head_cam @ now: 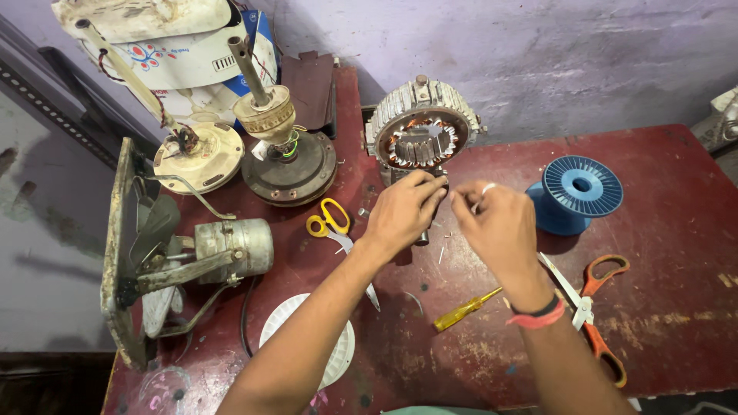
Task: The person uses a yellow-handled screwdriver and orange-handled scissors to adjust and trim copper windings inside a motor stator held in a bench vise. The person repeatedly pries, presses, and snips wires within the stator slots while rotating the stator to access different sections.
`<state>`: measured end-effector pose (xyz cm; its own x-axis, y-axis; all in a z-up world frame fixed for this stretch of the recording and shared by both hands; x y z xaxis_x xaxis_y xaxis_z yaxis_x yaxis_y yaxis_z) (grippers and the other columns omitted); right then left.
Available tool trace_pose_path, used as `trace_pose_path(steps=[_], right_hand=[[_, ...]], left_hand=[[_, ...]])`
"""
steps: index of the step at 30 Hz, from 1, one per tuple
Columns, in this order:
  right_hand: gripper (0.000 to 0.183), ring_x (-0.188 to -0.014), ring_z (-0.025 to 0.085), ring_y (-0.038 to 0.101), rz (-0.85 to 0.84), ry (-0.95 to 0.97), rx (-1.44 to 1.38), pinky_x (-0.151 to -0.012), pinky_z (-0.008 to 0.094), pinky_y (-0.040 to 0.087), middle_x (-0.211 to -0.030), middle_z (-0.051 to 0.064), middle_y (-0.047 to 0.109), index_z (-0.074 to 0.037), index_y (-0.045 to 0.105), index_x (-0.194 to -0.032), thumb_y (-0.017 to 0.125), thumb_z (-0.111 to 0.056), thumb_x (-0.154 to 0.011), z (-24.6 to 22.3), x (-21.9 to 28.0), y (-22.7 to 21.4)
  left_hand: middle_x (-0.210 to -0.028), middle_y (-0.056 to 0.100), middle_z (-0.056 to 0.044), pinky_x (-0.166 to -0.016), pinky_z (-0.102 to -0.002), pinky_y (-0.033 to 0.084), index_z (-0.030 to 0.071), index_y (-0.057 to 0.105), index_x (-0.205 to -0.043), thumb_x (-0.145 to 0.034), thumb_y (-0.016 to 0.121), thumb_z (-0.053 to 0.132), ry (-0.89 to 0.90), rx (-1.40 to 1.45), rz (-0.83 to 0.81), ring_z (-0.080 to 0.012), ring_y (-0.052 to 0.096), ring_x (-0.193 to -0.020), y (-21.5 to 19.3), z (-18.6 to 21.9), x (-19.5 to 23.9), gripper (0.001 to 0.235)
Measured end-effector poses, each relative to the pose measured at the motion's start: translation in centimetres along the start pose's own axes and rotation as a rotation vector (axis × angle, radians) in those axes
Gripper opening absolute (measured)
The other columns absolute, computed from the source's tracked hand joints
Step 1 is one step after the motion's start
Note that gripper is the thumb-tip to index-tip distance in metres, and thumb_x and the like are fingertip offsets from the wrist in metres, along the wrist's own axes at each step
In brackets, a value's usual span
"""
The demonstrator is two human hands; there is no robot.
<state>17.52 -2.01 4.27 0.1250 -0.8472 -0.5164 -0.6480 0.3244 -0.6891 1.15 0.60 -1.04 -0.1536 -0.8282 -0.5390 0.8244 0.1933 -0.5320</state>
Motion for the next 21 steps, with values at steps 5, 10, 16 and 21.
trace_pose_path(steps=[5,10,16,21], right_hand=[[0.016,-0.064,0.026,0.071,0.025,-0.14,-0.003,-0.058,0.037,0.053,-0.082,0.016,0.074,-0.005,0.079,-0.097,0.078,-0.019,-0.088,-0.3,-3.0,0.1],[0.015,-0.065,0.026,0.071,0.031,-0.171,-0.004,-0.059,0.037,0.053,-0.082,0.015,0.074,-0.007,0.08,-0.097,0.078,-0.018,-0.087,-0.7,-4.5,0.7],[0.015,-0.051,0.029,0.062,0.035,-0.125,-0.008,-0.051,0.041,0.045,-0.063,0.013,0.065,-0.011,0.081,-0.099,0.081,-0.022,-0.09,-0.5,-5.8,2.7],[0.013,-0.056,0.03,0.064,0.16,-0.169,-0.032,-0.052,0.04,0.047,-0.065,0.013,0.065,-0.011,0.082,-0.098,0.081,-0.021,-0.09,0.2,-5.6,4.6]], left_hand=[[-0.1,0.068,-0.014,-0.078,-0.044,0.054,0.009,0.074,-0.117,-0.096,0.069,0.024,-0.118,0.022,0.087,-0.0367,0.068,-0.091,-0.1,-0.1,-0.1,0.027],[-0.094,0.07,-0.018,-0.078,-0.046,0.053,0.005,0.076,-0.107,-0.094,0.07,0.024,-0.167,0.023,0.077,-0.0392,0.068,-0.09,0.1,-0.9,-0.3,0.024],[-0.09,0.072,-0.024,-0.074,-0.049,0.054,0.001,0.076,-0.099,-0.094,0.07,0.024,-0.289,0.065,0.143,-0.0426,0.069,-0.085,0.2,-1.3,-0.8,0.024],[-0.079,0.07,-0.025,-0.071,-0.05,0.054,0.002,0.078,-0.095,-0.092,0.071,0.027,-0.411,0.038,0.158,-0.0433,0.07,-0.078,-0.1,-0.9,-1.4,0.026]])
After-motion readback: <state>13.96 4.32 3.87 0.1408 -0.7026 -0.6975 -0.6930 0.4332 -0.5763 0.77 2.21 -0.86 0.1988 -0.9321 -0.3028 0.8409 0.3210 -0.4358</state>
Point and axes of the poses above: each hand's wrist, its own x-axis away from the middle knuckle, its own y-axis out of the palm, z = x × y, the point moved 1 cm from there along -x, towards the middle knuckle
